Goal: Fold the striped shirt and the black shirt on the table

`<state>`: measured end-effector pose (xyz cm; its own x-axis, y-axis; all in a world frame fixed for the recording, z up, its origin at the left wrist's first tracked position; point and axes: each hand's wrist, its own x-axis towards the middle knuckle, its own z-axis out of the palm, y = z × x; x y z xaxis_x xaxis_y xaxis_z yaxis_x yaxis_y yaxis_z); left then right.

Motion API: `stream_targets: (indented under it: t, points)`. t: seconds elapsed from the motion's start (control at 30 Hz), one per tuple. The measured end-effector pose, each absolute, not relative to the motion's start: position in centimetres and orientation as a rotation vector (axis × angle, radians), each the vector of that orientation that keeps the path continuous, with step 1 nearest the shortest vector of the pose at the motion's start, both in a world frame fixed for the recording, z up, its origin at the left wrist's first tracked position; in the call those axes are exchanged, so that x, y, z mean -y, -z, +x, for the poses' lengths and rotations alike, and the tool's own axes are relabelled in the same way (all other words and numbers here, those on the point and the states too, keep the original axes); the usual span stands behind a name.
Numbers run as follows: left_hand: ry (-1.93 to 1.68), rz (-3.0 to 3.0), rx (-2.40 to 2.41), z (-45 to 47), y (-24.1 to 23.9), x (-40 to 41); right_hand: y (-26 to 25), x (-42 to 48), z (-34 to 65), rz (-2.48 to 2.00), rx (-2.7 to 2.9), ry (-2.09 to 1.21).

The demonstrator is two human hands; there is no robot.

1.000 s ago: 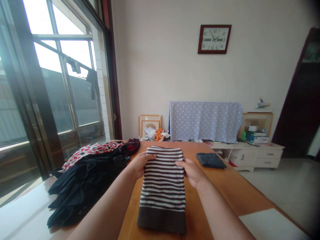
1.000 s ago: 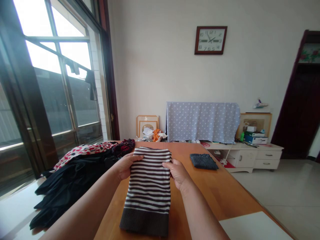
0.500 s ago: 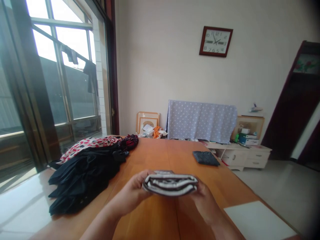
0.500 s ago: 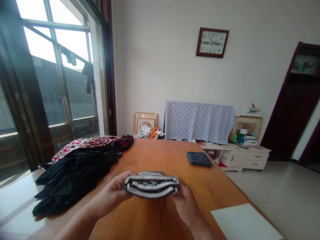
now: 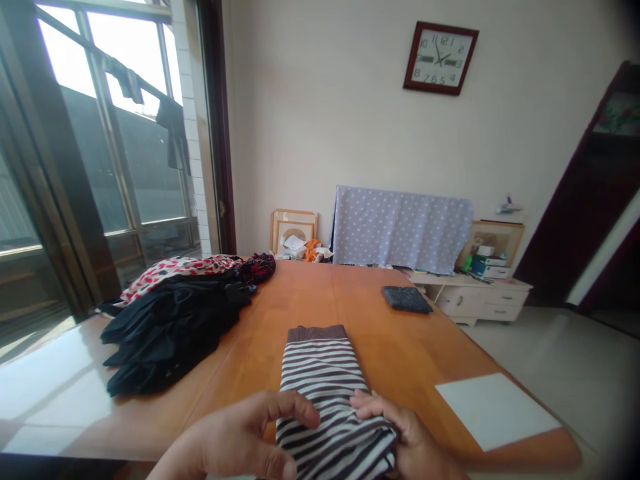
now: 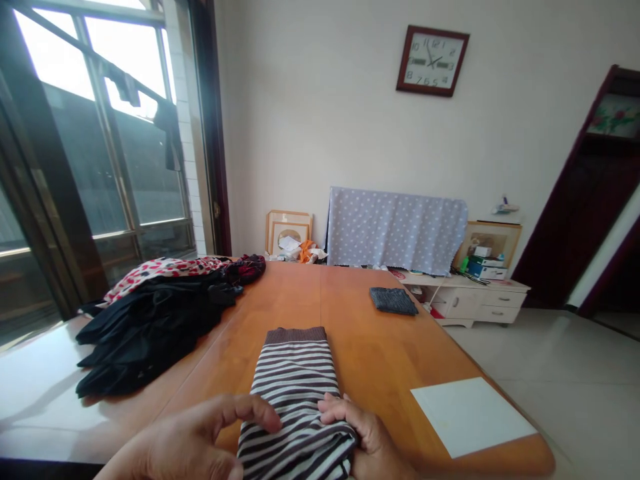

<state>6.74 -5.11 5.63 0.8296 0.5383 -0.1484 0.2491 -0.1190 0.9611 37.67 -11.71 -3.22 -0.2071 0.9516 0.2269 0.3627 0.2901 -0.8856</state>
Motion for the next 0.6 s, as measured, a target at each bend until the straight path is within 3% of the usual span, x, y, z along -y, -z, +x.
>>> stream_targets:
  t: [0.2, 0.37, 0.6]
  points:
    - [-0.808, 1.886, -0.747, 11.2, -4.4, 0.3, 2.8, 12.0, 37.7, -1.182, 1.837, -0.823]
    - [-0.659, 2.257, -0.625, 13.0, -2.2, -0.7, 2.9, 12.3, 38.4, -1.22, 1.929, -0.809]
    - [-0.638, 2.27, -0.601, 12.7, -3.2, -0.9, 0.5, 12.1, 38.4, -1.278, 2.034, -0.773]
